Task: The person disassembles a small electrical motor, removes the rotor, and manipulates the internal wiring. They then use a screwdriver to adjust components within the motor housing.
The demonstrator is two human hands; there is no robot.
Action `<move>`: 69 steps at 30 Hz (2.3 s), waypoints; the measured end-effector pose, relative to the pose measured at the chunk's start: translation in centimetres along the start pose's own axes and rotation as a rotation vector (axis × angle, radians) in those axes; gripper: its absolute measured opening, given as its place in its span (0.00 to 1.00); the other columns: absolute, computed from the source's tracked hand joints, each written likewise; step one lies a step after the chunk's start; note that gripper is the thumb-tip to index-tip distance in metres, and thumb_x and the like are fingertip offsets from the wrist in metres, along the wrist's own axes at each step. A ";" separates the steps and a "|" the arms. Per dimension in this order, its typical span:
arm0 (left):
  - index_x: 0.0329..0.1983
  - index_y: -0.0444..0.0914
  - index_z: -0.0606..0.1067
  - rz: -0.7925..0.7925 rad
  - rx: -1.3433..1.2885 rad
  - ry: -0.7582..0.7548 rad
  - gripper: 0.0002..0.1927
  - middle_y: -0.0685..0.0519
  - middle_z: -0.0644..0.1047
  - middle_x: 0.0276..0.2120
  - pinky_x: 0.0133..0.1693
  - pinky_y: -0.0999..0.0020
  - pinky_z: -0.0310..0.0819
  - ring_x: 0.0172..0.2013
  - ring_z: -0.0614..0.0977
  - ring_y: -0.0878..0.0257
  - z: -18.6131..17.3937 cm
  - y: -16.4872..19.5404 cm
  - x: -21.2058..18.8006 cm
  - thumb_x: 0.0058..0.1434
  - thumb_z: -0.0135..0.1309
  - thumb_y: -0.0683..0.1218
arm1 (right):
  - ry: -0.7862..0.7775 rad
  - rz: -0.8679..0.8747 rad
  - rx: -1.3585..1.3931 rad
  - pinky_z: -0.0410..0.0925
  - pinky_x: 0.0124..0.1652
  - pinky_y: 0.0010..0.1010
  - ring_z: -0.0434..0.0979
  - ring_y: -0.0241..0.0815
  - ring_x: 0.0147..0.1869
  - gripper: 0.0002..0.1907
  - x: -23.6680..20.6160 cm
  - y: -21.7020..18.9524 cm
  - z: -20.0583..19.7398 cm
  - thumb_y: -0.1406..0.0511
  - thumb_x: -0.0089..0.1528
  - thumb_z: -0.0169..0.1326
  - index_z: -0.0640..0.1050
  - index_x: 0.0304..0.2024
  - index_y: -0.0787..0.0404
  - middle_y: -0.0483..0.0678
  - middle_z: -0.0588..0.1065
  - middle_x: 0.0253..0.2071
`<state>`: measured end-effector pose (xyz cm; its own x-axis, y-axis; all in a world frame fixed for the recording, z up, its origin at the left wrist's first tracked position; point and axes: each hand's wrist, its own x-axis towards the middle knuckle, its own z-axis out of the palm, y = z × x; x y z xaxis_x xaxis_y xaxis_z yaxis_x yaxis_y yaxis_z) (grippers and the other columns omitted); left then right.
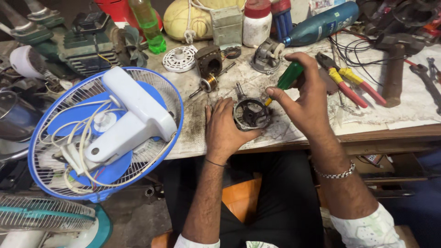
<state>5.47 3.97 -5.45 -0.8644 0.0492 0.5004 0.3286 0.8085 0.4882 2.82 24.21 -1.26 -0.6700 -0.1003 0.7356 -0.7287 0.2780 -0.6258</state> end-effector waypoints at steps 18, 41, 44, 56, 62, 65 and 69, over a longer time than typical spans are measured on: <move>0.51 0.32 0.74 -0.013 -0.104 0.038 0.45 0.41 0.80 0.45 0.55 0.49 0.71 0.49 0.78 0.40 -0.2 0.5 -0.4 0.32 0.77 0.57 | -0.013 0.043 0.035 0.77 0.58 0.37 0.76 0.44 0.58 0.34 -1.0 -0.5 -0.7 0.79 0.65 0.58 0.61 0.71 0.63 0.57 0.68 0.60; 0.51 0.36 0.68 0.004 -0.111 -0.005 0.46 0.43 0.81 0.41 0.62 0.44 0.61 0.46 0.81 0.44 0.4 0.2 -0.2 0.34 0.78 0.59 | 0.274 0.179 0.211 0.77 0.59 0.29 0.70 0.37 0.58 0.36 -5.0 3.3 -0.3 0.78 0.71 0.61 0.55 0.73 0.58 0.51 0.63 0.60; 0.51 0.37 0.68 -0.034 -0.143 -0.038 0.45 0.45 0.82 0.39 0.65 0.43 0.59 0.46 0.83 0.46 0.5 0.3 -0.1 0.36 0.77 0.60 | 0.275 0.157 0.183 0.75 0.59 0.28 0.70 0.37 0.60 0.37 -5.0 3.2 -0.2 0.78 0.71 0.61 0.55 0.73 0.60 0.50 0.62 0.61; 0.53 0.37 0.68 -0.052 -0.161 -0.054 0.45 0.46 0.81 0.41 0.65 0.44 0.60 0.46 0.83 0.48 0.5 0.3 -0.1 0.36 0.76 0.60 | 0.245 0.144 0.174 0.77 0.59 0.28 0.70 0.34 0.57 0.35 -4.6 1.9 -0.4 0.77 0.72 0.61 0.56 0.73 0.62 0.50 0.63 0.59; 0.51 0.36 0.68 -0.020 -0.133 -0.018 0.45 0.47 0.81 0.39 0.64 0.44 0.59 0.45 0.83 0.48 0.6 0.3 -0.2 0.36 0.77 0.59 | 0.194 0.138 0.101 0.79 0.54 0.27 0.75 0.34 0.54 0.34 -4.5 0.1 -0.3 0.76 0.71 0.63 0.57 0.71 0.63 0.49 0.68 0.56; 0.50 0.36 0.68 -0.018 -0.118 -0.022 0.44 0.46 0.81 0.39 0.64 0.45 0.60 0.44 0.83 0.48 0.6 0.3 -0.1 0.35 0.77 0.59 | 0.162 0.106 0.060 0.80 0.54 0.29 0.77 0.35 0.55 0.35 -4.2 -0.8 -0.1 0.76 0.69 0.64 0.59 0.72 0.63 0.50 0.70 0.52; 0.49 0.37 0.69 -0.029 -0.127 -0.019 0.43 0.47 0.81 0.38 0.63 0.46 0.62 0.43 0.83 0.48 0.4 0.5 -0.2 0.35 0.77 0.59 | 0.111 0.000 -0.076 0.80 0.51 0.29 0.78 0.37 0.55 0.36 -3.5 -1.5 -0.1 0.75 0.65 0.67 0.62 0.69 0.63 0.56 0.71 0.60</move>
<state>5.60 4.64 -5.59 -0.8807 0.0392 0.4720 0.3484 0.7288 0.5895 6.30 24.21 -2.85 -0.6471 0.0047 0.7624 -0.7132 0.3497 -0.6075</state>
